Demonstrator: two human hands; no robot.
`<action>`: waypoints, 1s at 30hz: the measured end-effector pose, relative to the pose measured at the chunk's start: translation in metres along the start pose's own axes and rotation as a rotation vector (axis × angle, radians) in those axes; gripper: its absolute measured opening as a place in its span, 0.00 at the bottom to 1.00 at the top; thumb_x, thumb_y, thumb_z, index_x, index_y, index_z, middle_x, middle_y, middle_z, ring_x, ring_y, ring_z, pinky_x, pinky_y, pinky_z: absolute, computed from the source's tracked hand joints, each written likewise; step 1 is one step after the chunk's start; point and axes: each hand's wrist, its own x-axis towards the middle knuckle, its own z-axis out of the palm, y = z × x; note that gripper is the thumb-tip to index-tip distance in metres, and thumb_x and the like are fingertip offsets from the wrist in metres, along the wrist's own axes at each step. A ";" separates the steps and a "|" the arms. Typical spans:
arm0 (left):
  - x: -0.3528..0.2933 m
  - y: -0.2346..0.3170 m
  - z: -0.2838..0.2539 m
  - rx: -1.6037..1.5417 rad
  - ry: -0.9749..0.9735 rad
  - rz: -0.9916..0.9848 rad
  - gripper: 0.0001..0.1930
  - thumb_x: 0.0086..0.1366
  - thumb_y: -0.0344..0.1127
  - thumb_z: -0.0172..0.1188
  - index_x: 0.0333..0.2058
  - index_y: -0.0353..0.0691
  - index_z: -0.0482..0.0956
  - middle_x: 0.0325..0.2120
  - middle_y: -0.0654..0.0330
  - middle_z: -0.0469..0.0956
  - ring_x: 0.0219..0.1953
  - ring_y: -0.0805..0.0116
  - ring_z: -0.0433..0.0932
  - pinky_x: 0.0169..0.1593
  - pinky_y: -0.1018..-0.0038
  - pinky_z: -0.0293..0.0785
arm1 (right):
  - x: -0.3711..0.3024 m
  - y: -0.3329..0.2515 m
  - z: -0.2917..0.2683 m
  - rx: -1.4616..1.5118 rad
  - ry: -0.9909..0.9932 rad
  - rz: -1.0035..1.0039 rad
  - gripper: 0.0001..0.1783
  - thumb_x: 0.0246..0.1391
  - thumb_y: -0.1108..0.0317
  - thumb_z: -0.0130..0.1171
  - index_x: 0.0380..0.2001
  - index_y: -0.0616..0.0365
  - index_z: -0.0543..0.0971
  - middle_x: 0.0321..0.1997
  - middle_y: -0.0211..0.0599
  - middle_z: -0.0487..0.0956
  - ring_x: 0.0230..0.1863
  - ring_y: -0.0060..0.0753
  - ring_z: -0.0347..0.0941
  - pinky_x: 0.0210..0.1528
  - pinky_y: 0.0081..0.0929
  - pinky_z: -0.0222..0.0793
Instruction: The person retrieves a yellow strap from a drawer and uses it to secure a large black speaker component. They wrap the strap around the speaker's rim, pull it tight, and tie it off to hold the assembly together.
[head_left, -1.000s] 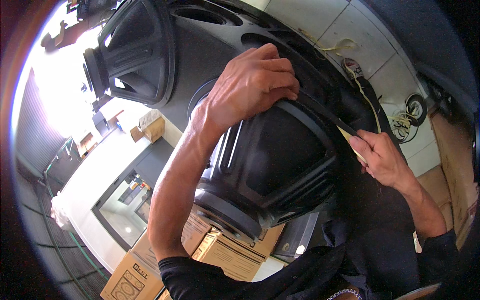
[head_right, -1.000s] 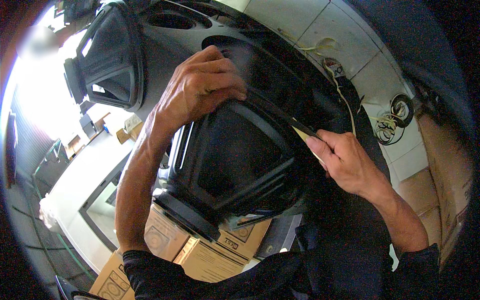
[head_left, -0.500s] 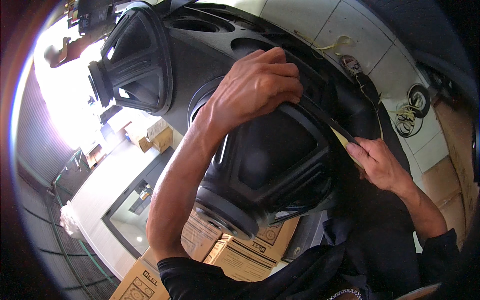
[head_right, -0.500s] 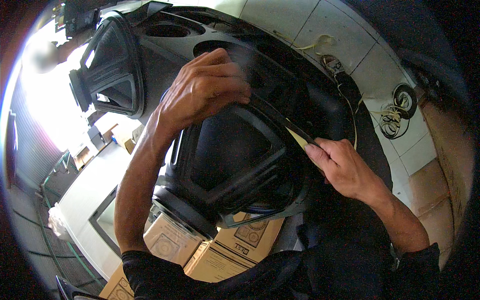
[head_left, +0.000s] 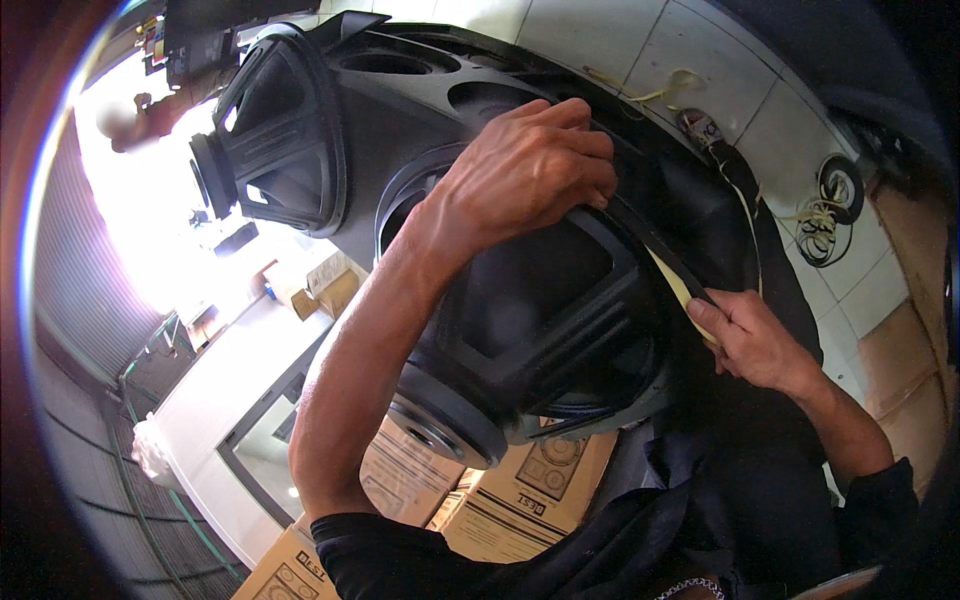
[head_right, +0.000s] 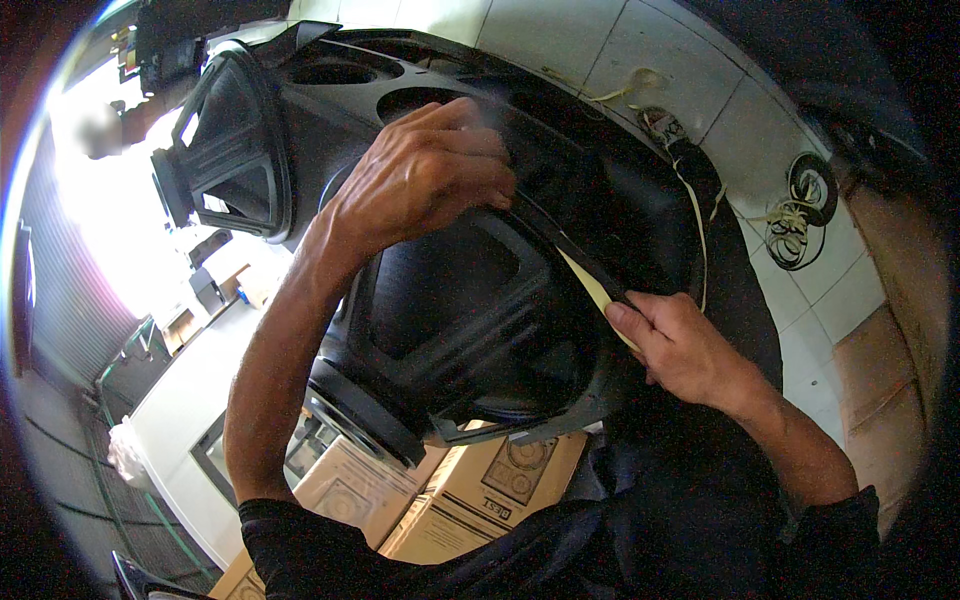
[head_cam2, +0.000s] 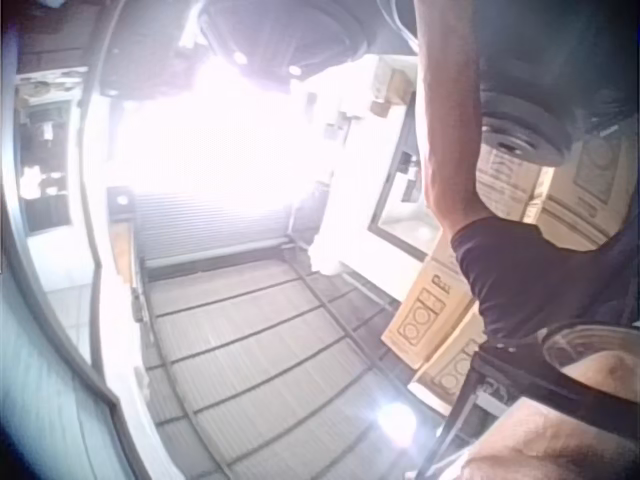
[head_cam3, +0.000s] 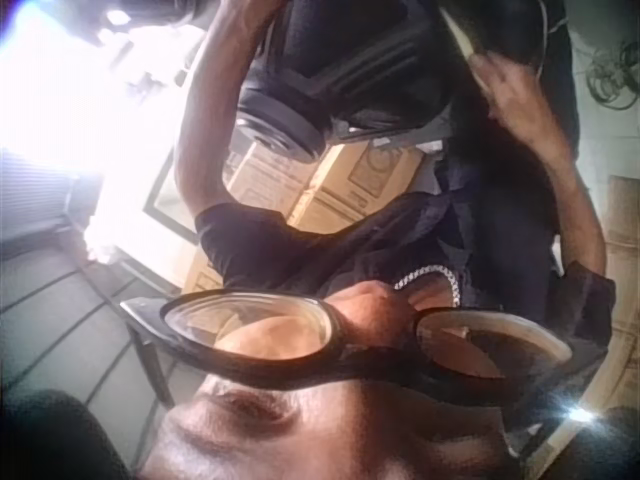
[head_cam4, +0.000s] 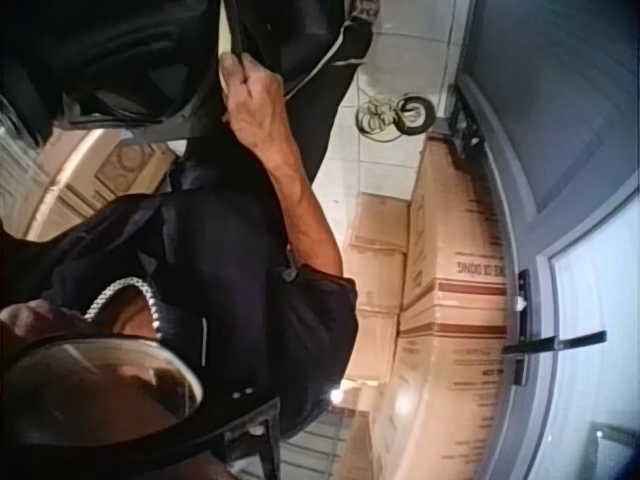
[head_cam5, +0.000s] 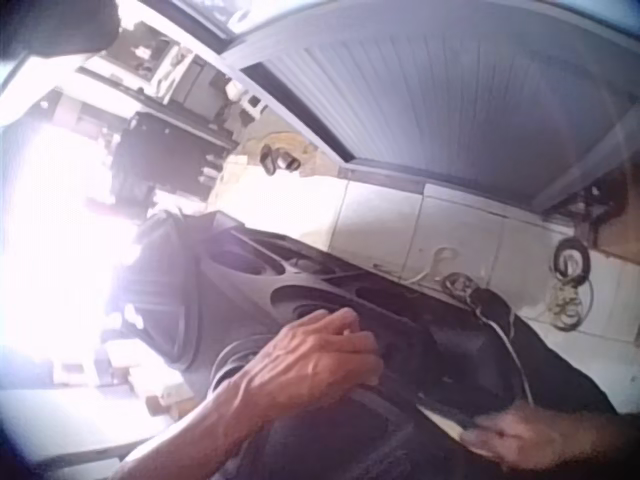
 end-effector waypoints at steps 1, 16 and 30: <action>0.001 0.001 0.001 -0.012 0.010 0.002 0.05 0.51 0.34 0.65 0.29 0.47 0.82 0.29 0.69 0.76 0.38 0.66 0.72 0.42 0.69 0.73 | -0.001 0.001 0.001 0.008 -0.002 0.011 0.25 0.70 0.53 0.44 0.28 0.64 0.73 0.16 0.31 0.70 0.16 0.23 0.69 0.20 0.28 0.68; 0.000 -0.009 -0.004 -0.060 0.014 -0.260 0.12 0.48 0.44 0.73 0.27 0.47 0.83 0.30 0.66 0.80 0.39 0.63 0.78 0.44 0.66 0.74 | -0.011 0.008 0.009 0.040 -0.020 0.074 0.25 0.70 0.53 0.44 0.28 0.65 0.73 0.16 0.29 0.69 0.17 0.22 0.70 0.21 0.25 0.71; -0.265 -0.019 -0.063 0.021 0.336 -1.355 0.21 0.56 0.51 0.70 0.37 0.37 0.86 0.34 0.54 0.85 0.36 0.65 0.83 0.43 0.67 0.76 | -0.029 0.012 0.031 -0.140 0.309 -0.157 0.20 0.69 0.56 0.45 0.32 0.63 0.72 0.16 0.34 0.71 0.15 0.26 0.71 0.18 0.29 0.67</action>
